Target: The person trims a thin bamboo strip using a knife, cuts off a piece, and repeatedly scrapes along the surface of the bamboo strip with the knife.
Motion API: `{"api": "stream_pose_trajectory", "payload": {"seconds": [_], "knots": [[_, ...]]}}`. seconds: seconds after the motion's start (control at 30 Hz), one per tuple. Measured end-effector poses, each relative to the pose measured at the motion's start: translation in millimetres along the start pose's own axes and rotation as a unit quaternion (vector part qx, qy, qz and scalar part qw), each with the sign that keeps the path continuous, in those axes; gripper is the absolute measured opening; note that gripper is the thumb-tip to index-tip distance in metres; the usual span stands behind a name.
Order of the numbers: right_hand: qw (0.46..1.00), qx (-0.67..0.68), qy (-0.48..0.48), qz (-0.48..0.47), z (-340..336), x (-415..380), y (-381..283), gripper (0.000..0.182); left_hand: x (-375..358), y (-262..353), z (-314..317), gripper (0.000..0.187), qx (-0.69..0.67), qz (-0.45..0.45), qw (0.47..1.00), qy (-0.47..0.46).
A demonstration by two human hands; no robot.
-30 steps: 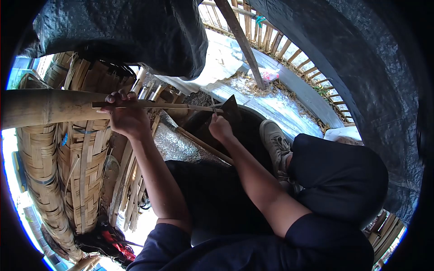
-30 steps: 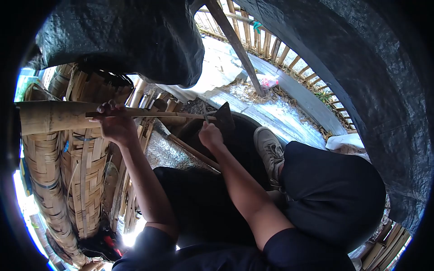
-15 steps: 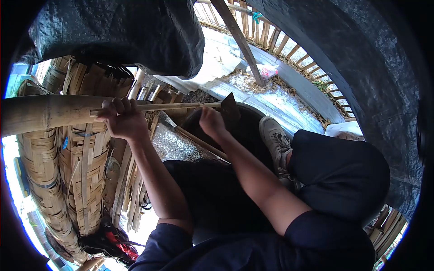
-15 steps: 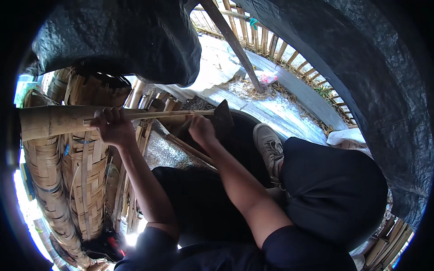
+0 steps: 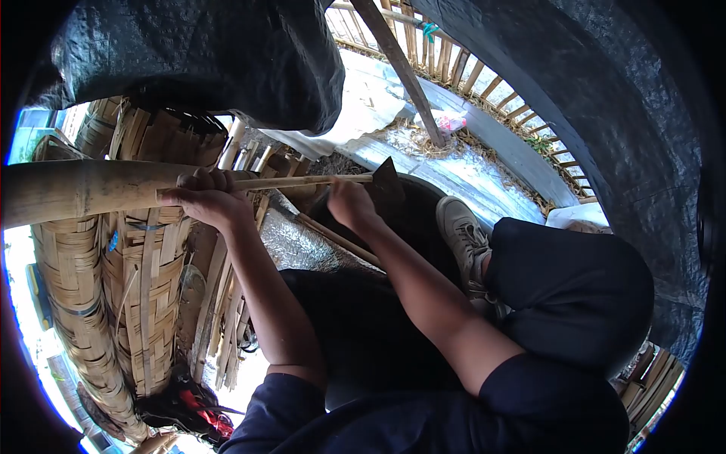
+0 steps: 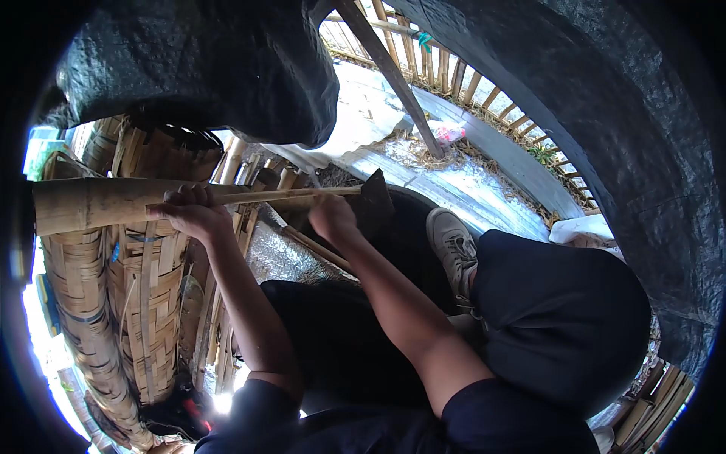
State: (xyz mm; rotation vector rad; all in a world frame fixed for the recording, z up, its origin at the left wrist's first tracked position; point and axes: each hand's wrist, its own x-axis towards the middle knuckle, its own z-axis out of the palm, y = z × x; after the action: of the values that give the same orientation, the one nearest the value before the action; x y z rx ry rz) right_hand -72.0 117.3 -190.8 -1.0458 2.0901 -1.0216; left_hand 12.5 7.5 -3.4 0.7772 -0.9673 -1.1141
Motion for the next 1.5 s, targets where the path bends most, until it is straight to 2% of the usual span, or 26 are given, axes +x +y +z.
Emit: {"api": "stream_pose_trajectory", "payload": {"seconds": [0.1, 0.17, 0.23, 0.27, 0.3, 0.33, 0.37, 0.4, 0.43, 0.47, 0.53, 0.63, 0.7, 0.8, 0.83, 0.9, 0.97, 1.03, 1.07, 1.13, 1.17, 1.23, 1.37, 1.43, 1.47, 1.5], "knots": [[0.998, 0.058, 0.008, -0.002, -1.2, -2.8, -41.4, 0.046, -7.2, 1.9, 13.6, 0.059, 0.045, 0.012, 0.998, 0.030], [0.997, 0.072, -0.004, -0.001, -6.5, -5.2, -22.8, 0.046, -8.4, 1.9, 10.9, 0.059, 0.046, 0.009, 0.998, 0.031], [0.997, -0.021, -0.030, 0.073, 4.8, -0.7, 26.5, 0.046, -6.8, 2.1, 9.9, 0.060, 0.040, 0.010, 0.999, 0.031], [0.997, -0.021, -0.029, 0.074, -1.0, -1.2, 32.2, 0.046, -5.5, 2.0, 6.4, 0.060, 0.040, 0.011, 0.999, 0.013], [0.991, 0.011, -0.036, 0.128, -8.4, -1.6, 35.0, 0.046, -6.1, 4.0, 7.7, 0.061, 0.040, 0.011, 0.999, -0.003], [0.982, 0.042, -0.040, 0.181, -14.4, 0.2, 36.0, 0.046, -6.6, 3.8, 11.5, 0.061, 0.036, 0.010, 0.999, -0.003], [0.982, 0.039, -0.038, 0.181, -10.8, 0.5, 29.5, 0.046, -7.9, 3.3, 15.6, 0.060, 0.044, 0.006, 0.999, 0.015], [0.998, -0.054, -0.031, 0.034, 0.7, -1.9, 15.3, 0.048, -9.9, 4.4, 18.5, 0.060, 0.054, 0.002, 0.998, 0.036], [0.983, -0.142, -0.024, -0.114, 5.5, -4.2, 2.3, 0.049, -9.5, 3.6, 18.5, 0.060, 0.055, 0.000, 0.998, 0.038], [0.983, -0.142, -0.027, -0.112, 5.2, -5.8, -4.7, 0.049, -8.0, 2.6, 17.8, 0.060, 0.047, 0.002, 0.998, 0.039], [0.994, 0.091, -0.011, 0.064, -0.6, -11.4, -21.7, 0.052, -4.1, 1.0, 10.7, 0.060, 0.045, 0.003, 0.998, 0.040], [0.991, 0.118, 0.048, 0.029, 7.8, -9.1, -7.8, 0.053, 5.6, -2.6, -1.5, 0.060, 0.042, 0.007, 0.998, 0.051], [0.993, 0.106, 0.034, 0.036, 11.7, -8.9, -11.8, 0.054, 10.9, -2.8, -4.2, 0.059, 0.056, -0.013, 0.984, 0.169], [0.989, 0.041, -0.030, 0.138, 1.3, -13.2, -49.9, 0.051, 13.8, 0.3, -4.7, 0.059, 0.029, -0.032, 0.979, 0.199], [0.989, 0.042, -0.030, 0.137, -4.0, -12.9, -56.7, 0.051, 12.2, -0.2, -5.1, 0.059, 0.029, -0.031, 0.979, 0.198], [0.994, 0.089, -0.026, 0.053, -10.3, -10.8, -65.6, 0.050, 6.4, -3.0, -6.3, 0.059, -0.001, -0.002, 0.999, 0.052], [0.994, 0.108, -0.024, 0.022, -2.7, -7.2, -32.8, 0.048, -0.4, -0.3, -1.1, 0.059, 0.011, 0.001, 0.999, 0.049], [0.987, 0.018, -0.037, 0.153, -3.6, -2.2, 2.8, 0.042, 0.5, -0.1, 3.6, 0.059, 0.010, 0.010, 0.999, 0.048], [0.988, 0.017, -0.033, 0.151, 9.3, 2.2, 21.0, 0.042, 3.5, -1.4, 2.4, 0.059, 0.011, 0.011, 0.998, 0.063], [0.998, -0.043, -0.003, 0.049, 11.9, 6.5, 28.6, 0.042, 4.5, -0.5, 3.7, 0.058, 0.010, 0.011, 0.997, 0.075], [0.998, -0.044, -0.001, 0.048, 19.8, 8.2, 27.1, 0.042, 3.9, -0.2, 2.9, 0.059, 0.008, 0.008, 0.998, 0.059], [0.992, 0.084, -0.089, 0.008, -15.9, -1.6, -43.3, 0.043, 3.6, -0.9, 5.2, 0.059, 0.009, 0.004, 0.999, 0.044], [0.996, 0.044, -0.068, 0.043, -6.3, -2.0, -20.6, 0.046, 2.9, -0.8, 1.1, 0.059, 0.007, 0.005, 0.999, 0.052], [0.971, 0.026, -0.084, 0.222, -15.0, 0.5, 17.2, 0.048, 4.1, -1.5, 0.3, 0.058, 0.012, 0.005, 0.997, 0.075], [0.971, 0.028, -0.082, 0.221, -7.1, 2.3, 23.7, 0.048, 4.3, -1.0, -0.5, 0.058, 0.003, -0.001, 0.998, 0.069], [0.984, 0.011, -0.061, 0.168, -7.6, 4.2, 23.2, 0.047, 4.6, -0.4, 1.1, 0.058, -0.007, -0.006, 0.998, 0.064]]}}
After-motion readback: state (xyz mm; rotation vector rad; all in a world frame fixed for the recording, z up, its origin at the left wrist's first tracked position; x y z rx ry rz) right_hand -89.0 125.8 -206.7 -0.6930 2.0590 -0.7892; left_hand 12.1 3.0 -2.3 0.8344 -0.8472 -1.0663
